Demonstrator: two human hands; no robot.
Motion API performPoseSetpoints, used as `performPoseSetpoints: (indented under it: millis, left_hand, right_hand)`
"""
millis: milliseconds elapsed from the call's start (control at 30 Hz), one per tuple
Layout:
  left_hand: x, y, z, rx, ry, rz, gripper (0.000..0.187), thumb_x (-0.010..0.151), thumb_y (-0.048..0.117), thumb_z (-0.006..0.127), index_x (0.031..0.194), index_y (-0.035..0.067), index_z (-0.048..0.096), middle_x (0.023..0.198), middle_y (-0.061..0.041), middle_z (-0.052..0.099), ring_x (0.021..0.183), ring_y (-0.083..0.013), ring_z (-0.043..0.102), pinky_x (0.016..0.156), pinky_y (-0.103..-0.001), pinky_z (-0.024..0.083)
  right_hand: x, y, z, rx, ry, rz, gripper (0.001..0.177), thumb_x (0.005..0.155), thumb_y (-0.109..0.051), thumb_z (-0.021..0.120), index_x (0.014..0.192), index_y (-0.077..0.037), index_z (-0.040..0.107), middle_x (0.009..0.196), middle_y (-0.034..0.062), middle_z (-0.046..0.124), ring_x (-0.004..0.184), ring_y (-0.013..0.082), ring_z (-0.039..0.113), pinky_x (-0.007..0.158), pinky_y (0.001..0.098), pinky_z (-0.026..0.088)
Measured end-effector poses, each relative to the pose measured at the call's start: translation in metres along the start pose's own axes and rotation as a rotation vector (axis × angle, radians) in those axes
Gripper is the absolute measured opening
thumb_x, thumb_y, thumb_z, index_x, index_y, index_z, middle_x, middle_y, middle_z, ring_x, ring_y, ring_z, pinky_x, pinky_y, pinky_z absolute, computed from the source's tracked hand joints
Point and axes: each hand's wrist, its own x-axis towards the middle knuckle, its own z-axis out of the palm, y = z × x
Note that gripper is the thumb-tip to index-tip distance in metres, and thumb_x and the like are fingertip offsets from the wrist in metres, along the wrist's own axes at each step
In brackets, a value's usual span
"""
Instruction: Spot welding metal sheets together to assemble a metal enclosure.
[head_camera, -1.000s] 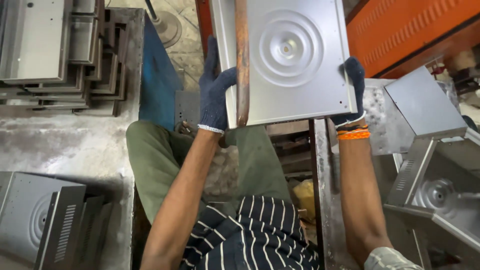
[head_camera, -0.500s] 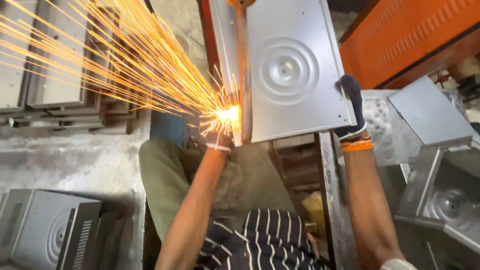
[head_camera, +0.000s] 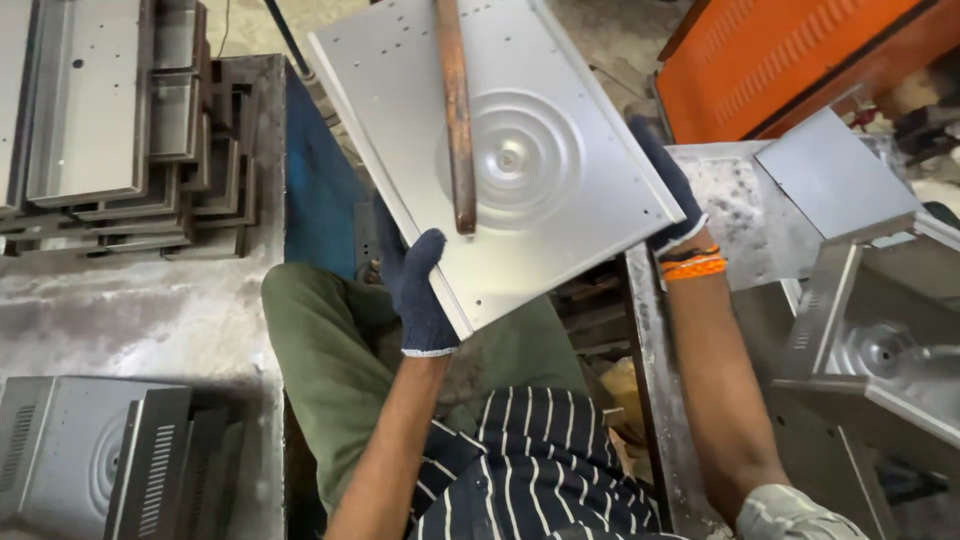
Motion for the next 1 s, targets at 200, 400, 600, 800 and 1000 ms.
performPoseSetpoints:
  millis: [200,400,600,800,1000]
  left_hand:
    - [-0.015,-0.009,0.006,0.057,0.157,0.118,0.084,0.086,-0.005,0.056,0.163,0.006,0.026,0.157,-0.021,0.044,0.134,-0.0341,0.055,0.110,-0.045,0.050]
    - [-0.023,-0.033,0.006,0.162,0.264,0.283,0.085,0.089,-0.003,0.060,0.165,0.005,0.022,0.163,-0.018,0.037,0.141,-0.0314,0.047,0.118,-0.043,0.042]
    - [-0.033,-0.046,0.006,0.230,0.358,0.350,0.089,0.092,-0.001,0.063,0.167,0.005,0.015,0.167,-0.018,0.030,0.146,-0.0314,0.041,0.122,-0.043,0.038]
    - [0.011,0.016,-0.046,0.612,0.477,0.497,0.084,0.098,0.005,0.067,0.165,0.007,0.016,0.167,-0.019,0.030,0.147,-0.0334,0.043,0.125,-0.047,0.040]
    - [0.055,0.124,-0.180,0.561,0.364,0.476,0.049,0.105,0.015,0.063,0.150,-0.003,0.052,0.145,-0.021,0.059,0.130,-0.0290,0.059,0.114,-0.043,0.048]
  right_hand:
    - [-0.076,0.014,0.063,-0.063,0.353,-0.322,0.039,0.108,-0.039,0.055,0.114,-0.003,0.070,0.104,0.0082,0.074,0.093,0.0196,0.070,0.083,0.0336,0.056]
    - [-0.162,0.051,0.203,0.464,0.072,-0.077,0.036,0.102,-0.028,0.054,0.131,-0.008,0.062,0.117,0.0050,0.072,0.109,0.0197,0.068,0.100,0.0359,0.052]
    - [-0.154,0.067,0.214,0.214,0.234,-0.122,0.046,0.089,-0.014,0.070,0.132,0.000,0.060,0.116,0.0121,0.071,0.104,0.0270,0.071,0.092,0.0406,0.058]
    - [-0.131,0.057,0.193,0.228,-0.013,-0.041,0.053,0.086,-0.015,0.071,0.135,0.003,0.059,0.119,0.0155,0.071,0.104,0.0286,0.072,0.094,0.0401,0.059]
    - [-0.119,0.029,0.196,0.277,-0.194,0.117,0.057,0.088,-0.015,0.069,0.139,0.004,0.056,0.123,0.0201,0.070,0.107,0.0317,0.071,0.097,0.0421,0.058]
